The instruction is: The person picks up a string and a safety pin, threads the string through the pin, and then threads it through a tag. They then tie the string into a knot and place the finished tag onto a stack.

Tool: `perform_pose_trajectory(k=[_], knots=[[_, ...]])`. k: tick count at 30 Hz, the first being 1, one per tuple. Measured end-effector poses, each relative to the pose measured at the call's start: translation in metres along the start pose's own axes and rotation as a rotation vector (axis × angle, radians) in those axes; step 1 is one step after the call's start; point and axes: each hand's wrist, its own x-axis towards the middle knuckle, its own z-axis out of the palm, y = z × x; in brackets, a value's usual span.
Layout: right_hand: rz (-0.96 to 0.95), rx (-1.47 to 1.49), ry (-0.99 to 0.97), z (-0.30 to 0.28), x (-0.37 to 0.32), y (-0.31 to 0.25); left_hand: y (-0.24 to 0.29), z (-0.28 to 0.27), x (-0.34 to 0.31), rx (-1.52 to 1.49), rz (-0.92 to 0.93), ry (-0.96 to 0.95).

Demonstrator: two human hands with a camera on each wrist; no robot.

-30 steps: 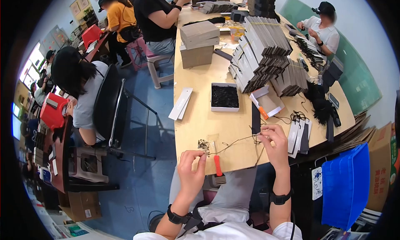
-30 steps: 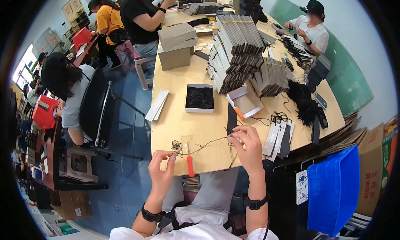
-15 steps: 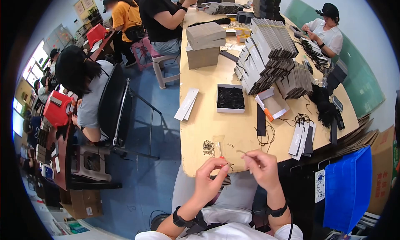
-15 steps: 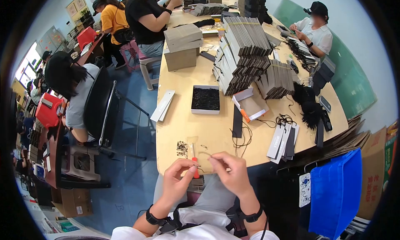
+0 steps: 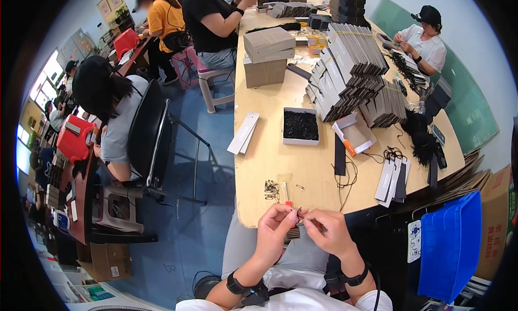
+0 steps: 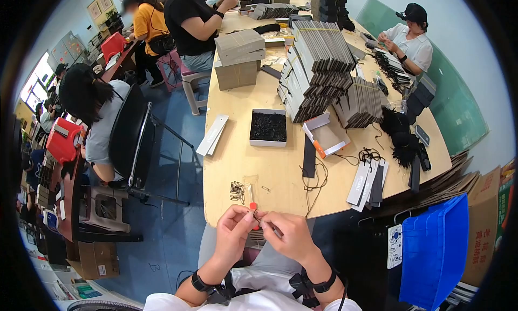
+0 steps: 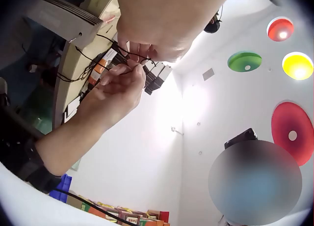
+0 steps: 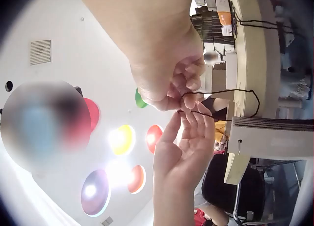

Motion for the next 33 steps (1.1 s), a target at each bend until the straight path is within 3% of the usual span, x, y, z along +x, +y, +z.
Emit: perform_pose_trajectory(k=[6, 9, 11, 17, 20, 25, 33], knots=[[0.044, -0.007, -0.063, 0.004, -0.006, 0.008, -0.007, 0.001, 0.0, 0.058, 0.052, 0.023], [-0.06, -0.004, -0.025, 0.005, -0.006, 0.009, -0.007, 0.002, 0.0, 0.134, 0.08, 0.04], [0.139, 0.138, 0.075, 0.002, -0.004, -0.001, -0.007, 0.001, 0.0, 0.152, 0.082, 0.038], [0.164, 0.277, 0.014, 0.003, -0.001, 0.022, -0.007, 0.002, -0.003, 0.141, 0.02, -0.003], [0.027, 0.239, 0.034, -0.003, -0.002, 0.024, -0.007, -0.001, -0.001, 0.188, 0.027, 0.03], [-0.076, 0.013, -0.139, -0.026, 0.008, 0.014, 0.001, -0.007, 0.001, 0.83, 0.238, -0.142], [-0.106, -0.037, -0.273, -0.028, 0.006, 0.018, 0.011, -0.003, 0.002, 1.011, 0.295, -0.297]])
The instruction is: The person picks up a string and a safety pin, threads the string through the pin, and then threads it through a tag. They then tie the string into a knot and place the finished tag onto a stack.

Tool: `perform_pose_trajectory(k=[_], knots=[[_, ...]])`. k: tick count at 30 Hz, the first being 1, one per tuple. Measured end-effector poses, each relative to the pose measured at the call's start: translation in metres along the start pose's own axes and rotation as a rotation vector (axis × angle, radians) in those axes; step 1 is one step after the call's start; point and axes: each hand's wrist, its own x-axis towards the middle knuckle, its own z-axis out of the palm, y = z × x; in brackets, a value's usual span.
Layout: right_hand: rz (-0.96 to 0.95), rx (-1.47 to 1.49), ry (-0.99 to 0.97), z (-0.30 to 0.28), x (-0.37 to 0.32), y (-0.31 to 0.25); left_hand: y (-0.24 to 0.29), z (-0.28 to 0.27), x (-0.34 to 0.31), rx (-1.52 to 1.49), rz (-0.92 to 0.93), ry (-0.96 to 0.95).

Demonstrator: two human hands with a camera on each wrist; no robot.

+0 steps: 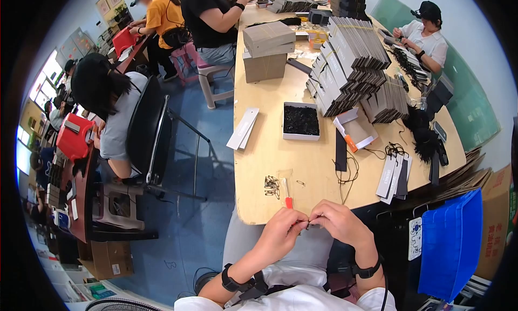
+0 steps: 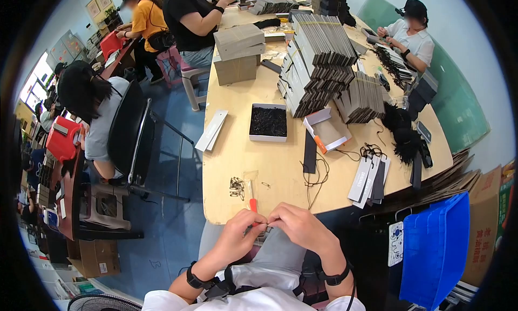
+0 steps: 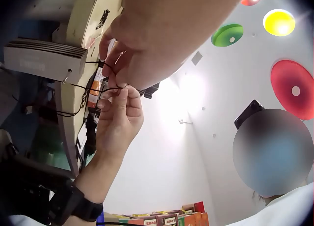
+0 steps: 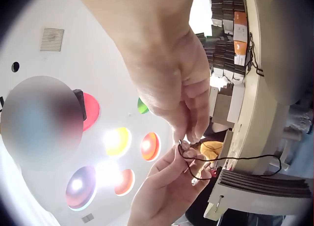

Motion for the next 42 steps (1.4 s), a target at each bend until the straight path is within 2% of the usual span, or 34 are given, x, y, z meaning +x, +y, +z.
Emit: perform_pose_trajectory(k=[6, 8, 9, 11, 13, 17, 20, 22, 23, 25, 28, 31, 34, 38, 40, 41, 42], knots=[[0.105, 0.143, -0.075, 0.001, -0.004, -0.004, -0.001, -0.004, -0.002, -0.087, -0.027, -0.074], [0.246, 0.314, -0.045, 0.004, -0.007, -0.004, -0.001, -0.006, -0.001, -0.092, -0.001, -0.097], [0.247, 0.315, -0.046, 0.003, -0.006, -0.004, 0.002, -0.007, -0.001, -0.106, -0.006, -0.116], [0.066, 0.159, -0.081, 0.001, -0.004, -0.003, 0.001, -0.008, -0.002, -0.121, -0.013, -0.135], [0.027, 0.152, -0.077, 0.003, -0.005, 0.001, -0.003, -0.008, -0.004, -0.18, -0.113, -0.191], [-0.056, 0.106, -0.07, 0.002, -0.003, 0.001, -0.001, -0.004, -0.006, -0.214, -0.155, -0.203], [-0.1, 0.105, -0.003, 0.003, -0.005, 0.003, 0.004, 0.003, -0.007, -0.374, -0.114, -0.099], [-0.083, 0.111, 0.045, 0.005, -0.007, 0.004, 0.014, 0.002, -0.007, -0.389, -0.254, -0.095], [-0.067, 0.119, 0.089, 0.006, -0.009, 0.003, 0.015, 0.002, -0.006, -0.389, -0.253, -0.097], [-0.049, 0.144, 0.135, 0.009, -0.01, 0.002, 0.017, 0.004, -0.004, -0.16, -0.107, -0.018], [-0.006, 0.131, 0.196, 0.007, -0.014, 0.004, 0.019, 0.006, -0.003, -0.065, -0.01, 0.025], [0.038, 0.11, 0.226, 0.004, -0.016, 0.006, 0.017, 0.008, -0.001, -0.066, 0.021, 0.124], [0.089, 0.122, 0.243, 0.005, -0.016, 0.008, 0.019, 0.005, -0.001, -0.071, -0.077, 0.163], [0.144, 0.124, 0.28, 0.01, -0.015, 0.011, 0.003, 0.004, -0.005, -0.02, -0.047, 0.165], [0.129, 0.113, 0.266, 0.016, -0.014, 0.013, -0.002, 0.008, -0.007, -0.768, -0.378, 0.145], [0.116, 0.099, 0.252, 0.018, -0.014, 0.013, -0.001, 0.009, -0.007, -0.766, -0.377, 0.141], [0.116, 0.099, 0.257, 0.02, -0.014, 0.012, 0.006, 0.006, -0.006, -0.844, -0.45, 0.16]])
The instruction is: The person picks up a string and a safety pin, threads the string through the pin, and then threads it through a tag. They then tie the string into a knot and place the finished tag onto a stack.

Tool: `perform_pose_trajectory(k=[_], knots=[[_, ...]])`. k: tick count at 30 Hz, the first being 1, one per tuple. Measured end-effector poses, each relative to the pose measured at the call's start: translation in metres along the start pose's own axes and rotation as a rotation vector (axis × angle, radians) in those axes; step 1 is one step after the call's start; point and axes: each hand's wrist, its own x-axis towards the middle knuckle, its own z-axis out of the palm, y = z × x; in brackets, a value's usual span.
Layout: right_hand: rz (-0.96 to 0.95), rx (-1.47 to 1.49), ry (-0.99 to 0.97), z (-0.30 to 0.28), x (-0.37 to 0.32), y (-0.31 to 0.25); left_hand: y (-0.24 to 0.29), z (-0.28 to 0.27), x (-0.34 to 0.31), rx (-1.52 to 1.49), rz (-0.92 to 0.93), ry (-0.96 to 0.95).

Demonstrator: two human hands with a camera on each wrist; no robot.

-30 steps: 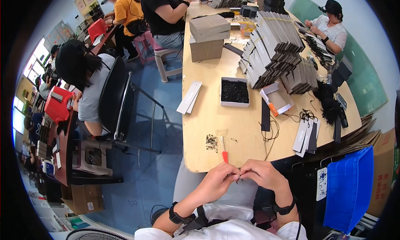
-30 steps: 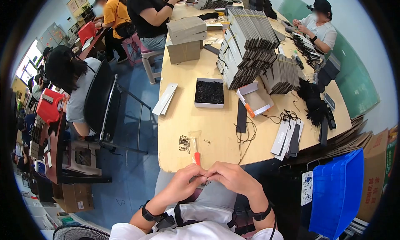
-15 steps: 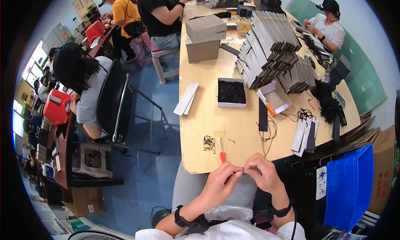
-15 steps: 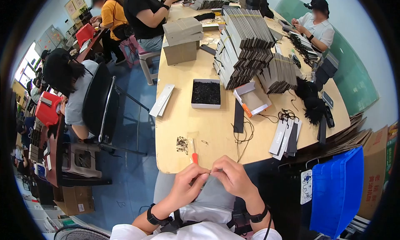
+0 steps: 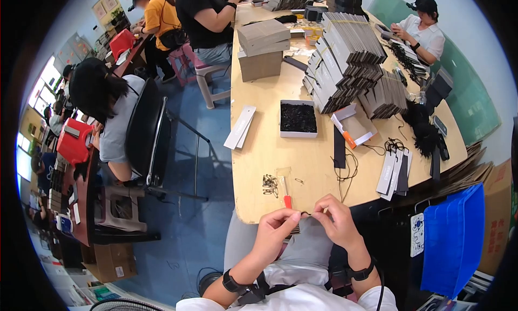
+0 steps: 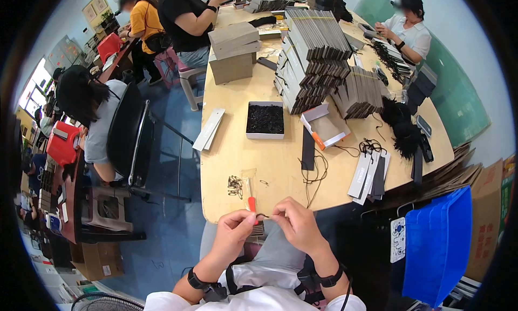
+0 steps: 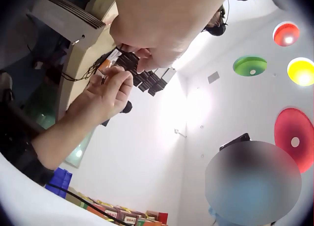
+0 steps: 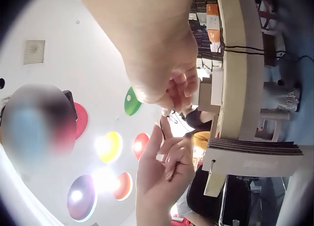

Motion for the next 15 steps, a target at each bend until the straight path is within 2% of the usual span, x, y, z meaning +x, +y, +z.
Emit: perform_pose_trajectory(k=[2, 4, 5, 7, 12, 14, 15], knots=[[-0.049, 0.031, -0.036, 0.003, -0.001, -0.002, 0.0, 0.002, 0.0, -0.076, -0.07, 0.029], [-0.061, 0.029, -0.042, 0.002, -0.001, -0.003, -0.011, 0.001, 0.001, 0.197, 0.222, 0.072], [-0.072, 0.027, -0.053, 0.002, -0.002, -0.004, -0.013, 0.0, -0.001, 0.198, 0.217, 0.069], [-0.081, 0.068, -0.052, 0.002, -0.002, -0.004, -0.013, -0.003, -0.003, 0.467, 0.284, 0.058], [-0.049, 0.179, -0.132, -0.003, -0.003, -0.002, -0.016, -0.003, -0.001, 0.39, 0.195, -0.01], [0.175, 0.416, -0.181, -0.004, -0.006, -0.004, -0.016, -0.003, -0.002, 0.329, 0.16, -0.025], [0.176, 0.417, -0.18, -0.004, -0.005, -0.005, -0.015, -0.004, -0.003, 0.235, 0.09, -0.067]])
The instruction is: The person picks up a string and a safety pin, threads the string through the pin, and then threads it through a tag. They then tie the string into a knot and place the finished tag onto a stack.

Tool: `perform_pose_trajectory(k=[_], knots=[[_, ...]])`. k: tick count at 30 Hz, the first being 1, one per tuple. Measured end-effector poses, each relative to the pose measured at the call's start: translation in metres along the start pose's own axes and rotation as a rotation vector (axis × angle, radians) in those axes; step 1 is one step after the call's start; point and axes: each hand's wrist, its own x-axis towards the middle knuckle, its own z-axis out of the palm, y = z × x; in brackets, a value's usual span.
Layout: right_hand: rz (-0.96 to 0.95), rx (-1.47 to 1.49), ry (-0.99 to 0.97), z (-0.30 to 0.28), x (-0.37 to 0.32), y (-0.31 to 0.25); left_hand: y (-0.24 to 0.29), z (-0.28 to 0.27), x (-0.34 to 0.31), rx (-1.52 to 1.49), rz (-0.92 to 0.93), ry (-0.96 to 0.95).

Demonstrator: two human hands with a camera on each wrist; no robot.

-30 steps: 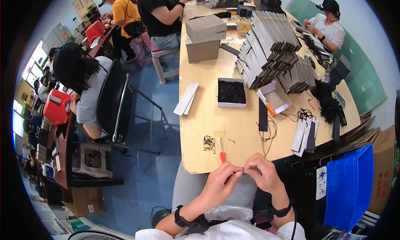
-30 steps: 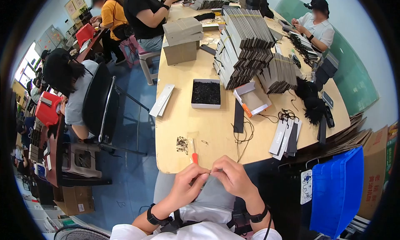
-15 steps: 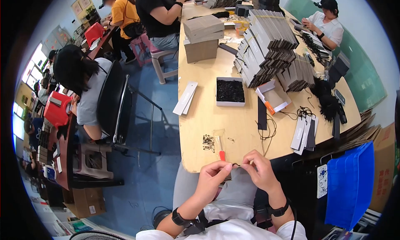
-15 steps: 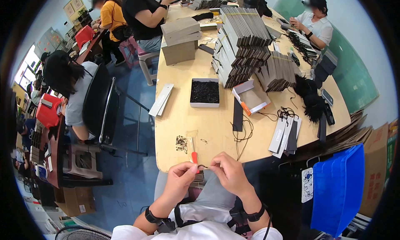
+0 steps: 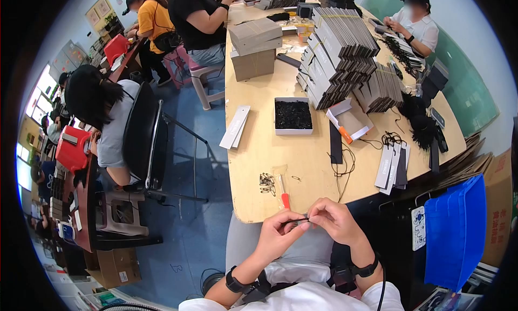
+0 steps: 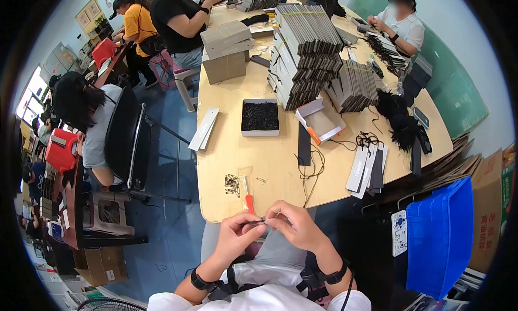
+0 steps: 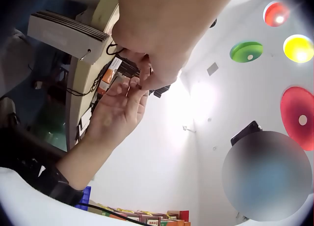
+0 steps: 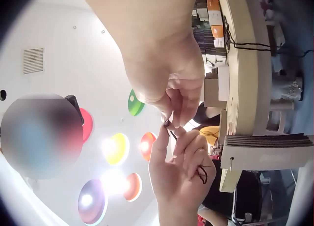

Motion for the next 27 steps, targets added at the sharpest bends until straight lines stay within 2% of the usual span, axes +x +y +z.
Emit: perform_pose_trajectory(k=[4, 8, 10, 12, 13, 14, 15, 17, 18, 20, 24, 27], knots=[[0.0, -0.016, -0.042, 0.003, 0.001, -0.001, 0.002, -0.003, 0.0, -0.235, -0.129, -0.107], [0.045, -0.006, -0.061, 0.01, 0.0, 0.002, -0.002, -0.009, 0.002, -0.357, -0.107, -0.164], [0.058, -0.06, -0.058, 0.014, -0.001, -0.003, -0.003, -0.014, 0.003, -0.562, -0.196, -0.254], [0.069, -0.114, -0.054, 0.019, -0.001, -0.004, -0.007, -0.017, 0.003, -0.615, -0.216, -0.26], [-0.039, -0.197, -0.026, 0.021, -0.001, -0.003, -0.008, -0.017, 0.003, -0.669, -0.235, -0.265], [-0.147, -0.28, 0.002, 0.023, 0.0, -0.002, -0.008, -0.017, 0.003, -0.667, -0.237, -0.266], [-0.148, -0.28, 0.004, 0.024, 0.0, -0.003, -0.008, -0.016, 0.002, -0.685, -0.23, -0.255], [-0.334, -0.555, 0.053, 0.024, 0.002, -0.008, -0.007, -0.015, 0.003, -0.7, -0.222, -0.248], [-0.334, -0.556, 0.056, 0.025, 0.003, -0.01, -0.006, -0.016, 0.002, -0.667, -0.199, -0.218], [-0.498, -0.691, 0.119, 0.027, 0.006, -0.012, -0.004, -0.014, 0.002, -0.634, -0.176, -0.189], [-0.547, -0.745, 0.22, 0.03, 0.004, -0.005, -0.005, -0.012, 0.001, -0.426, 0.001, -0.086], [-0.553, -0.618, 0.287, 0.034, 0.004, -0.008, -0.002, -0.009, 0.001, -0.321, 0.092, -0.029]])
